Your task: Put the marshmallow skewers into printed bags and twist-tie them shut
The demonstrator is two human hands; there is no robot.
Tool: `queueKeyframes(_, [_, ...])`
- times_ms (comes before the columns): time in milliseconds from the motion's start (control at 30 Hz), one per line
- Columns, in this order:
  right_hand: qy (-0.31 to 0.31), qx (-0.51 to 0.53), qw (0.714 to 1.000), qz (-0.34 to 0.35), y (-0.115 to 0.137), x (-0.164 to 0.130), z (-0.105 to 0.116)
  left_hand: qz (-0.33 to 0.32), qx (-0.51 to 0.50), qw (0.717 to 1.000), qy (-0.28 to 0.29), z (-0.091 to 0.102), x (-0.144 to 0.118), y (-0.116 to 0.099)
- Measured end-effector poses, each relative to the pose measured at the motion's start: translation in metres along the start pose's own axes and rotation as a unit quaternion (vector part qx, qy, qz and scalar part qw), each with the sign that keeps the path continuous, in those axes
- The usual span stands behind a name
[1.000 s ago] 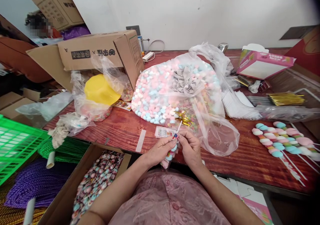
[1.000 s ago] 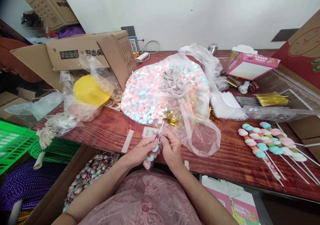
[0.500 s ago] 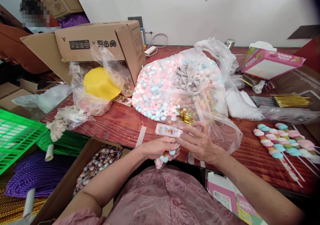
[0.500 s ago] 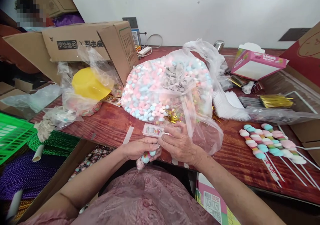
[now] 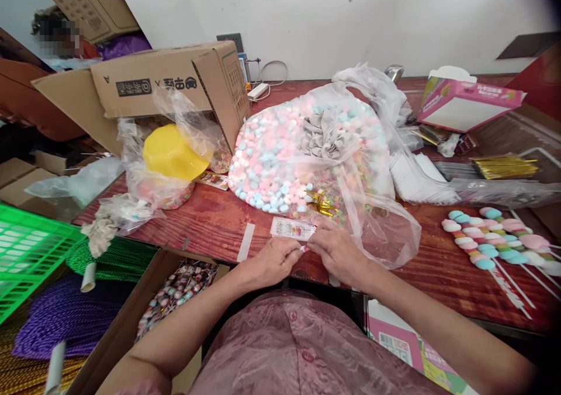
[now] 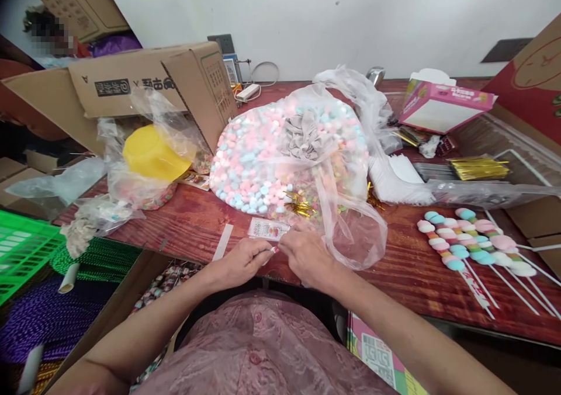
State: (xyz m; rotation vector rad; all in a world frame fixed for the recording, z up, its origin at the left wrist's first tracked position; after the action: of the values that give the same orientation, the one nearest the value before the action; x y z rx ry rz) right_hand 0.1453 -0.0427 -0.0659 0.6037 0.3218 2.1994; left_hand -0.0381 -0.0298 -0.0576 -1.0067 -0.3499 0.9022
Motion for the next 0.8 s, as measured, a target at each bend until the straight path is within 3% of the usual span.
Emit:
queueKeyframes(67, [-0.08, -0.088, 0.991, 0.063, 0.011, -0.007, 0.006, 0.08, -0.111, 0.99, 0.03, 0.001, 0.001, 0.005])
queueKeyframes(167, [-0.103, -0.146, 0.971, 0.159, 0.023, -0.019, 0.01, 0.182, -0.291, 0.931, 0.123, -0.001, -0.001, 0.008])
queueKeyframes(267, [-0.081, -0.119, 0.968, 0.207, 0.025, -0.027, 0.006, 0.204, -0.389, 0.872, 0.218, -0.007, -0.003, 0.007])
queueKeyframes(333, [-0.069, -0.109, 0.971, 0.201, 0.024, -0.027, 0.003, 0.203, -0.385, 0.864, 0.254, -0.009, -0.003, 0.007])
queueKeyframes(367, [-0.064, -0.111, 0.974, 0.189, 0.023, -0.026, 0.001, 0.194, -0.358, 0.876, 0.258, -0.009, -0.003, 0.007])
queueKeyframes(467, [-0.045, -0.117, 0.983, 0.134, 0.019, -0.02, -0.008, 0.1, -0.14, 0.967, 0.19, -0.007, -0.002, 0.006])
queueKeyframes(533, [-0.02, -0.096, 0.991, 0.095, 0.014, -0.016, -0.016, 0.008, 0.065, 0.993, 0.1, -0.007, -0.004, 0.002])
queueKeyframes(600, [0.003, -0.045, 0.998, 0.051, 0.008, -0.012, -0.023, -0.044, 0.232, 0.972, 0.023, -0.011, -0.008, -0.002])
queueKeyframes(667, [0.01, 0.007, 1.0, 0.015, 0.004, -0.007, -0.027, -0.05, 0.326, 0.944, -0.027, -0.017, -0.011, -0.002])
queueKeyframes(800, [0.001, 0.032, 0.999, -0.012, 0.0, 0.002, -0.017, -0.052, 0.343, 0.934, -0.088, -0.026, -0.011, 0.004])
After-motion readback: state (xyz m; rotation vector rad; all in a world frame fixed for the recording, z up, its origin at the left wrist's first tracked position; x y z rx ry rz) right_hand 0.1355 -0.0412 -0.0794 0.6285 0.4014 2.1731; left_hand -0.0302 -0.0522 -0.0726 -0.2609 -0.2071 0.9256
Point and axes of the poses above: each hand's wrist, its own x-axis towards the middle knuckle, its own z-axis out of the back of the hand, y = z × x, the point moved 2 cm from there along x, towards the middle knuckle, and after that the axes turned 6 degrees about z, right-handed, at the moved point
